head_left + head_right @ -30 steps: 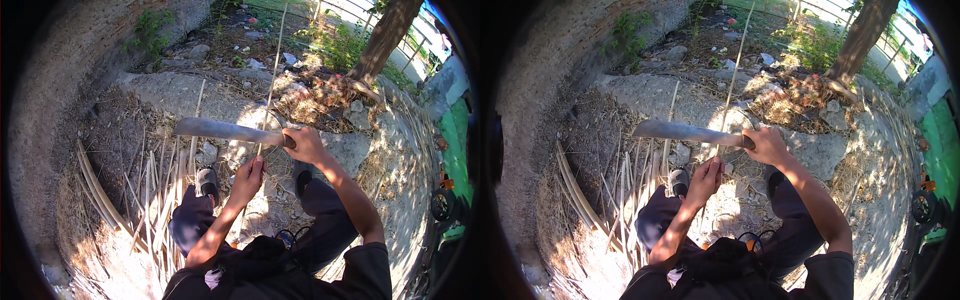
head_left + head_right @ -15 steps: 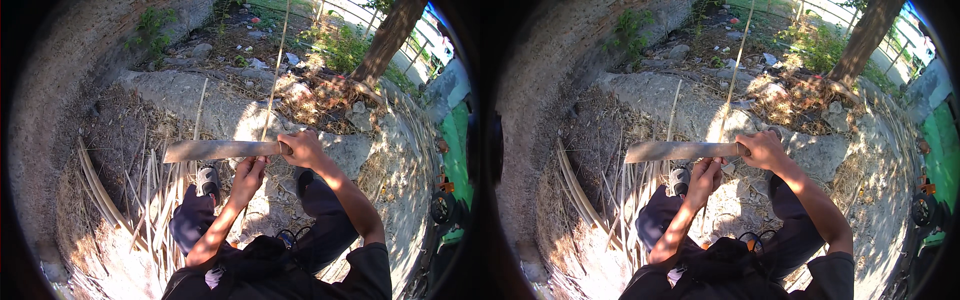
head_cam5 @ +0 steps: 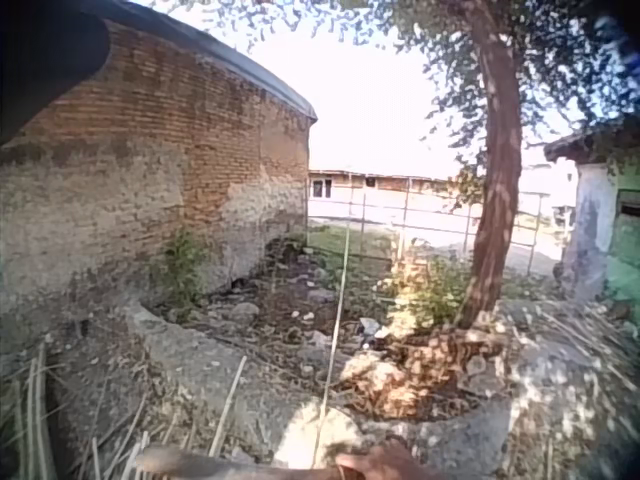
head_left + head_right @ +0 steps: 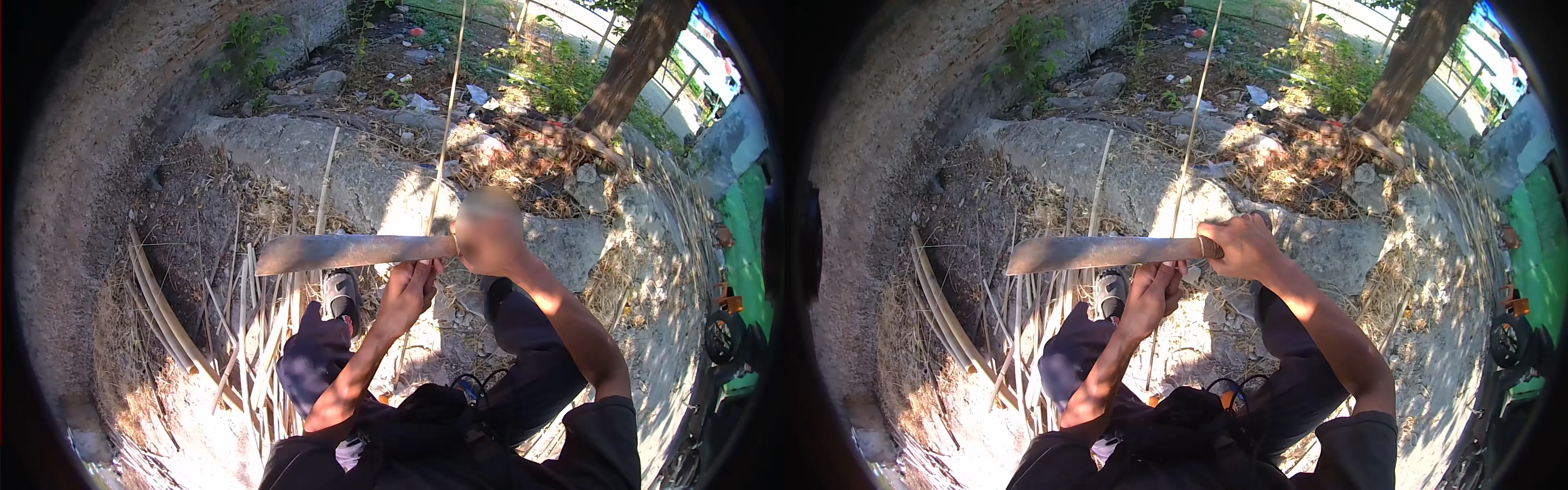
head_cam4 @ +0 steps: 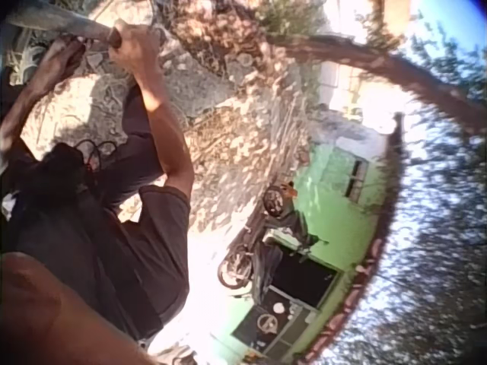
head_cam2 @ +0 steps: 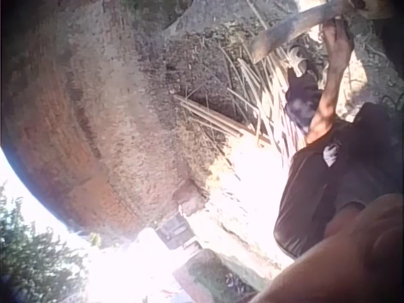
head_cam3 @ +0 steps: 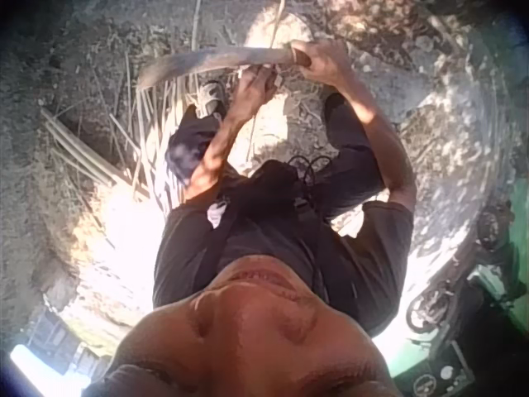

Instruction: The person holds a bamboo strip by hand and scrapes along its length using a machete.

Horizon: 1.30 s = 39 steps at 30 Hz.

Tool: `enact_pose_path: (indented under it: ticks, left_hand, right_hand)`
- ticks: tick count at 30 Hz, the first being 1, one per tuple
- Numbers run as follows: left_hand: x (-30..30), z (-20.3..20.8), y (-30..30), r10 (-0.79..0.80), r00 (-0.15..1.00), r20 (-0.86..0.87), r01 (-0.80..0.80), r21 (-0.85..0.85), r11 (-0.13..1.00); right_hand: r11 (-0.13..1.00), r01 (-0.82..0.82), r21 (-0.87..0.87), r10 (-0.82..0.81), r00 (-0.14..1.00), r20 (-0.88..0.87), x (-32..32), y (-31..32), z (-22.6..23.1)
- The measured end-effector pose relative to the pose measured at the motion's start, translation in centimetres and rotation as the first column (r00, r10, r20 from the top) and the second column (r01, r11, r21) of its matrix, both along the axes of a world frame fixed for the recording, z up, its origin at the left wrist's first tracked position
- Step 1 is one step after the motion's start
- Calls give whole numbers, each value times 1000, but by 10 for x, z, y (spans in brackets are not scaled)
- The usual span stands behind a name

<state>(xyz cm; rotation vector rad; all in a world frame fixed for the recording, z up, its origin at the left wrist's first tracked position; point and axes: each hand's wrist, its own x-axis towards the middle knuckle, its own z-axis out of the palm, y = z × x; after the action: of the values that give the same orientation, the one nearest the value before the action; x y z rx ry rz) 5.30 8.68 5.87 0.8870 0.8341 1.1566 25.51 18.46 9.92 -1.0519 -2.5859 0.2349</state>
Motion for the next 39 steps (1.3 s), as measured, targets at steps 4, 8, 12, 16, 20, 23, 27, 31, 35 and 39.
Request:
enact_pose_path:
  ticks: [4, 8, 12, 16, 20, 23, 27, 31, 35, 39]
  left_hand:
    - [7, -2, -3, 60, 994, -96, -56, 49, 997]
    - [5, -1, -2, 31, 991, -132, -31, -1, 1000]
    - [4, -4, -1, 87, 967, -241, -74, 62, 995]
    - [2, -23, 3, 274, 892, -360, -153, 331, 931]
    - [1, -15, 3, 300, 842, -448, -160, 324, 932]
    - [0, -12, 2, 361, 787, -501, -164, 395, 904]
    - [0, -16, 2, 312, 795, -520, -178, 292, 940]
    - [1, -16, 3, 321, 804, -501, -192, 292, 937]
    - [0, -22, 3, 332, 806, -489, -196, 308, 931]
    - [1, -27, 2, 335, 815, -473, -207, 302, 931]
  right_hand:
    - [999, -6, -34, 4, 999, -49, 0, 1, -6]
    - [1000, 12, 9, -11, 999, -34, 3, 5, -14]
    - [999, 19, 30, -19, 1000, 3, 1, 5, -13]
    - [999, 41, -8, -41, 999, 13, -5, 4, -7]
    - [994, 97, -51, -92, 991, 96, -8, 2, -6]
    - [994, 108, -20, -106, 990, 94, -10, 0, -5]
    - [992, 126, -30, -121, 985, 125, -15, 2, -4]
    - [985, 158, -67, -143, 972, 184, -17, 2, -1]
    - [984, 171, 52, -176, 974, 140, -15, -2, -8]
    - [985, 157, 68, -166, 972, 167, -13, -4, -13]
